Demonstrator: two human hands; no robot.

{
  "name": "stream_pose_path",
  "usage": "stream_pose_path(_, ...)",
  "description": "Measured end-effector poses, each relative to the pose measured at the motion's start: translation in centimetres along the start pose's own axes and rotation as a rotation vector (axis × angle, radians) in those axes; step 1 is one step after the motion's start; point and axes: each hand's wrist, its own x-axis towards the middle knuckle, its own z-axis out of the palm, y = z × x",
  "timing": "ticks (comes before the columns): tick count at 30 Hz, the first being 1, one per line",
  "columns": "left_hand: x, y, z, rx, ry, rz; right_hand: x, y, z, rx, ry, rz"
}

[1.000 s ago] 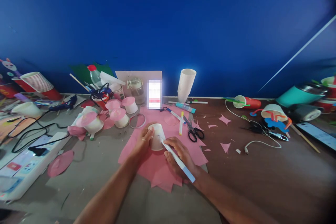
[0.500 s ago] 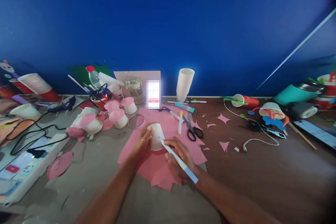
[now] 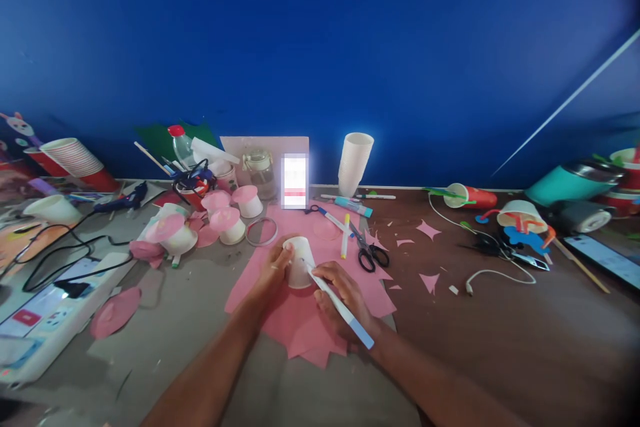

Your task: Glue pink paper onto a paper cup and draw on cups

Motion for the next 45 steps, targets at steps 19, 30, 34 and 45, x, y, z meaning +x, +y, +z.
stream_pose_path(19,0.07,-0.07,-0.01,-0.014,-0.025,-0.007,0.0,0.19,0.27,-0.021,-0.032,-0.03)
stream_pose_path(30,-0.15,0.24,0.25,0.005,-0.017,0.002,-0.11,0.16,0.16,-0.016,-0.03,-0.01)
stream_pose_path(34,-0.03,0.07,0.09,-0.002,-0.016,0.018,-0.16,0.16,0.21,-0.027,-0.043,-0.032)
stream_pose_path(45,0.12,-0.11,-0.15,0.005,0.0,0.027,-0.23,0.04,-0.08,0.03,-0.032,0.016)
